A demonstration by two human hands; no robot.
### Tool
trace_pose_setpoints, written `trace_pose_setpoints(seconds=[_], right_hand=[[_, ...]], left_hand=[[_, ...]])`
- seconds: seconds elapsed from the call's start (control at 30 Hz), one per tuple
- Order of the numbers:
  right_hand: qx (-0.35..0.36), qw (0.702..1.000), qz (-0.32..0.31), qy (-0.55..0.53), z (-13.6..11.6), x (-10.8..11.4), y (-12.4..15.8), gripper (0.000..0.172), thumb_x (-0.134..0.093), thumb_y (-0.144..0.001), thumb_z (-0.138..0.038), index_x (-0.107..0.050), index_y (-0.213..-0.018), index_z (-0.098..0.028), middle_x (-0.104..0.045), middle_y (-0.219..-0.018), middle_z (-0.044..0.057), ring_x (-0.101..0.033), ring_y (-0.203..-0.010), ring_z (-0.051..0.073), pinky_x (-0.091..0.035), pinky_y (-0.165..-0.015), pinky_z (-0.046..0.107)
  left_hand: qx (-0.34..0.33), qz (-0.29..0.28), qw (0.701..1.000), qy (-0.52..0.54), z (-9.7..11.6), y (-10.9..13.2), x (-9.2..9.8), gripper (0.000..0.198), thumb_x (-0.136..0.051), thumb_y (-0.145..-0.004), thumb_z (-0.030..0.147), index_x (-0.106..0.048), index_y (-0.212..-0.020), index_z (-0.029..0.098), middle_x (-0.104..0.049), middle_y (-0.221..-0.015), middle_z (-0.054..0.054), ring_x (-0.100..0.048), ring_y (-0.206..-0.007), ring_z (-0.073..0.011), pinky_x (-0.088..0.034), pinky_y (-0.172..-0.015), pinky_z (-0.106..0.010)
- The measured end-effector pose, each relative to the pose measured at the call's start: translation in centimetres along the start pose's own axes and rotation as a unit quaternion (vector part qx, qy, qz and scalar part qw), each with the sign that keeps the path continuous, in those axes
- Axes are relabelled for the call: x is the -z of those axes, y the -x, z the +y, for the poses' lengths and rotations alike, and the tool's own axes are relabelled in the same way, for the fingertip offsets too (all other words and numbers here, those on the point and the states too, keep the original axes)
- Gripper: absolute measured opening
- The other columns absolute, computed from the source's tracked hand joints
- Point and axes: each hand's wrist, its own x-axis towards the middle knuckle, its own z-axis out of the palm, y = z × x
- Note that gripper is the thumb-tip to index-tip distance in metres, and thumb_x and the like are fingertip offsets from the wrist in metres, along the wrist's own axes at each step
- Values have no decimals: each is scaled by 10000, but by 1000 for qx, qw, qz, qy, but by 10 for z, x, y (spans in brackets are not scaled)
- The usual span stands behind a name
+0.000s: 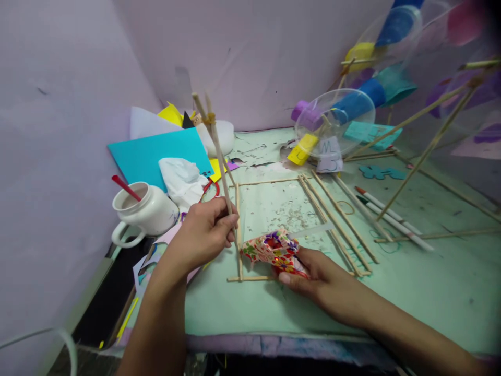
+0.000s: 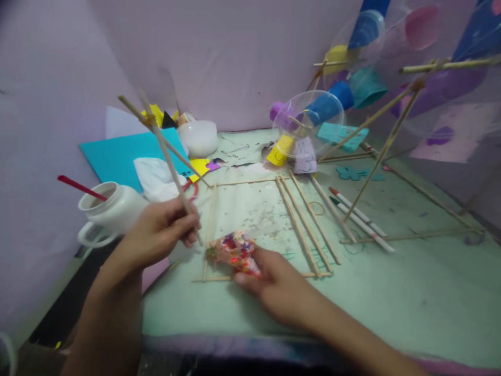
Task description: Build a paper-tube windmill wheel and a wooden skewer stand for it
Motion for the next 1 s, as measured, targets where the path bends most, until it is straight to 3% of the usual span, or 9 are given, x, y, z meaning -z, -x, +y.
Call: trace_pose_setpoints(seconds=[1.0], right_hand=[[10,1000,-2,15,-2,0,0,451,-568,-790,-277,-555,-1224,-155,-610,-1213,92,-554,-1107,274,-427,-945,388]], left_hand=[[17,0,1000,-7,5,0,-1,127,-490,-786,179,-512,-661,172,-563,-512,30,-571,-482,-110,-455,-482,-216]])
